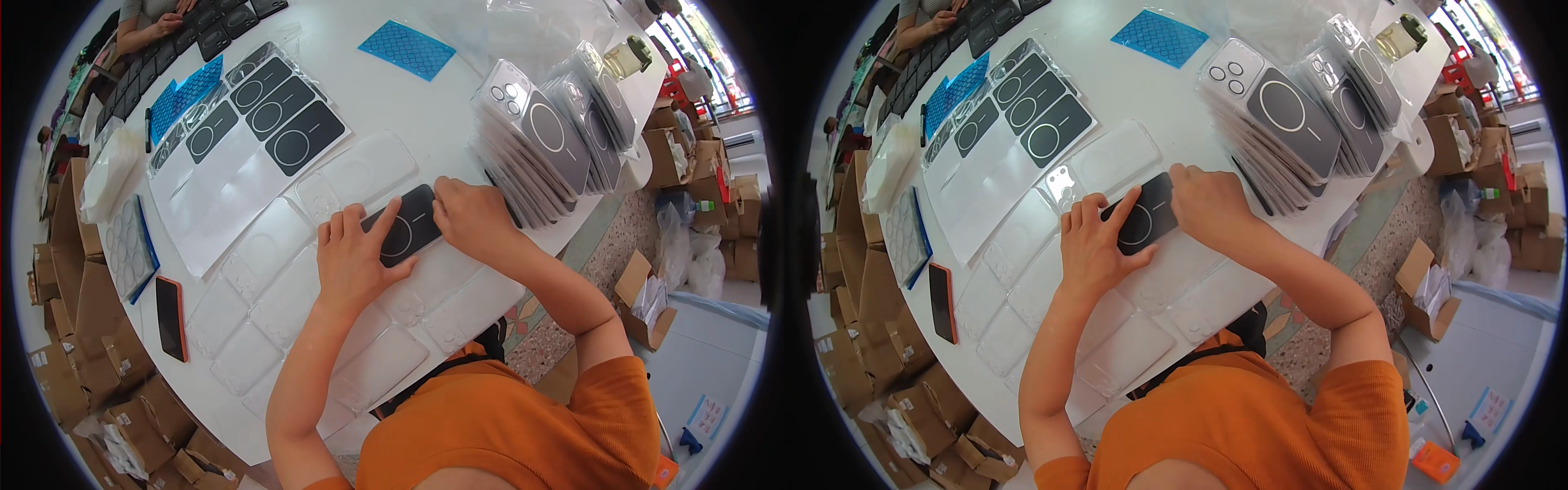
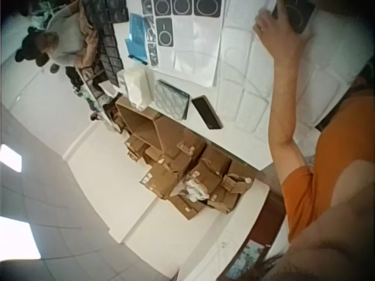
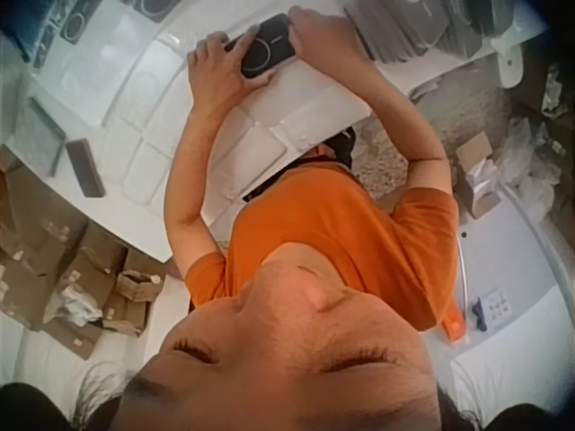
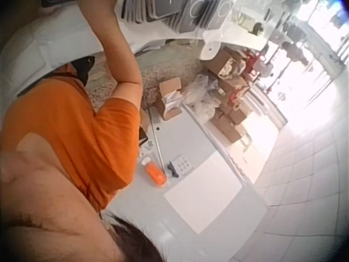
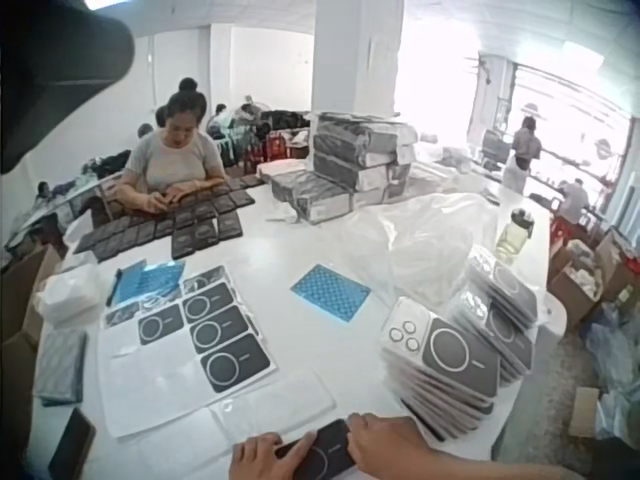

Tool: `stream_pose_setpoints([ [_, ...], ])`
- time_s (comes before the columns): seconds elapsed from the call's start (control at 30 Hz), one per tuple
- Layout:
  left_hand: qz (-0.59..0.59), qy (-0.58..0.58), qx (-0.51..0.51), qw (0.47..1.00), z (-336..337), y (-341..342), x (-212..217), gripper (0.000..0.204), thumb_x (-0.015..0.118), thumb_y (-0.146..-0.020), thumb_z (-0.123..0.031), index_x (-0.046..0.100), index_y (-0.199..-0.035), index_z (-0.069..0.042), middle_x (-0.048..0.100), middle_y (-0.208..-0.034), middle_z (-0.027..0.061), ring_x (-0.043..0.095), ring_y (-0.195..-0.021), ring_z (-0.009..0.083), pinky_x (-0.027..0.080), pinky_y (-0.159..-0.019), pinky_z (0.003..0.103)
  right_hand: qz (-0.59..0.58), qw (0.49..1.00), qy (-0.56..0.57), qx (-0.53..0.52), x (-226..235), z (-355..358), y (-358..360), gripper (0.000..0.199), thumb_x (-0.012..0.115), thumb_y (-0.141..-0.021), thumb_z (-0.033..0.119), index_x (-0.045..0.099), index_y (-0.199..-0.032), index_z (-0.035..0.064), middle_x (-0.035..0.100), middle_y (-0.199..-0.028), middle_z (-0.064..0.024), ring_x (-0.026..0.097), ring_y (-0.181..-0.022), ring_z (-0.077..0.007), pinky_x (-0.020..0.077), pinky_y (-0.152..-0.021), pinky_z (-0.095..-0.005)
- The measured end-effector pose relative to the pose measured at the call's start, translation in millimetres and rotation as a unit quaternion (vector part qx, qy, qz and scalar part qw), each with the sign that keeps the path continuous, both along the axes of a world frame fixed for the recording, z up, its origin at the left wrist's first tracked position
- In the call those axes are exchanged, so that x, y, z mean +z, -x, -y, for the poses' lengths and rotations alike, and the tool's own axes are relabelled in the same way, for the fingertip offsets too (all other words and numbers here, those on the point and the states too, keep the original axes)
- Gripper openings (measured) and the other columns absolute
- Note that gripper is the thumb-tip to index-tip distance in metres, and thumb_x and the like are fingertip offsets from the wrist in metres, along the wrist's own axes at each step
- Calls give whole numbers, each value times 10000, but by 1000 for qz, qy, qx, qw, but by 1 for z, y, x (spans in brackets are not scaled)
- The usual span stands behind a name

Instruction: The person peels magnetic cards from a sheet, inserts them into clear phone cases by hand, and stacks the cases. The person then removes circular ring stickers from a sheet and applies them to phone cases.

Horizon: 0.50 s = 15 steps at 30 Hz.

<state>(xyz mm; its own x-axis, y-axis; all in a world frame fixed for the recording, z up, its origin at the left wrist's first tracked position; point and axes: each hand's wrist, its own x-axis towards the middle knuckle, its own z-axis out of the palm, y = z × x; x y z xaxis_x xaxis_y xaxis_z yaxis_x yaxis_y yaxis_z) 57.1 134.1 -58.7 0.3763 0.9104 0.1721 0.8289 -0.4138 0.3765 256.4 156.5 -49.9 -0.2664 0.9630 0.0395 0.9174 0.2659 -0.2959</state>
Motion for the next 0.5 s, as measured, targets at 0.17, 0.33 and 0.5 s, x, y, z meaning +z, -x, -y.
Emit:
stream_pose_setpoints([
  [0.17, 1, -13, -5, 1000, -1, 0, 0, 771, 806, -558, -391, 554, -1273, -257, 422, -1036, 72, 453, -955, 248, 358, -862, 358, 15, 999, -23, 25, 0, -3, 0, 114, 584, -807, 96, 488, -847, 48, 579, -683, -115, 597, -599, -332, 454, -538, -431],
  [0.33, 19, -55, -4, 998, 1, 4, 6, 767, 809, -560, -391, 561, -1270, -242, 430, -1037, 75, 455, -948, 258, 362, -862, 371, -83, 986, -145, 16, 6, -2, -8, 147, 564, -857, 145, 516, -934, 30, 581, -736, -136, 586, -591, -341, 455, -526, -434],
  [0.5, 33, -151, 7, 988, 7, 20, 37, 804, 829, -541, -383, 554, -1279, -223, 447, -1114, 82, 456, -1017, 263, 350, -881, 383, -481, 801, 352, -55, 49, 9, -9, 230, 428, -981, 160, 473, -1114, -22, 622, -894, -137, 651, -728, -208, 542, -625, -308],
])
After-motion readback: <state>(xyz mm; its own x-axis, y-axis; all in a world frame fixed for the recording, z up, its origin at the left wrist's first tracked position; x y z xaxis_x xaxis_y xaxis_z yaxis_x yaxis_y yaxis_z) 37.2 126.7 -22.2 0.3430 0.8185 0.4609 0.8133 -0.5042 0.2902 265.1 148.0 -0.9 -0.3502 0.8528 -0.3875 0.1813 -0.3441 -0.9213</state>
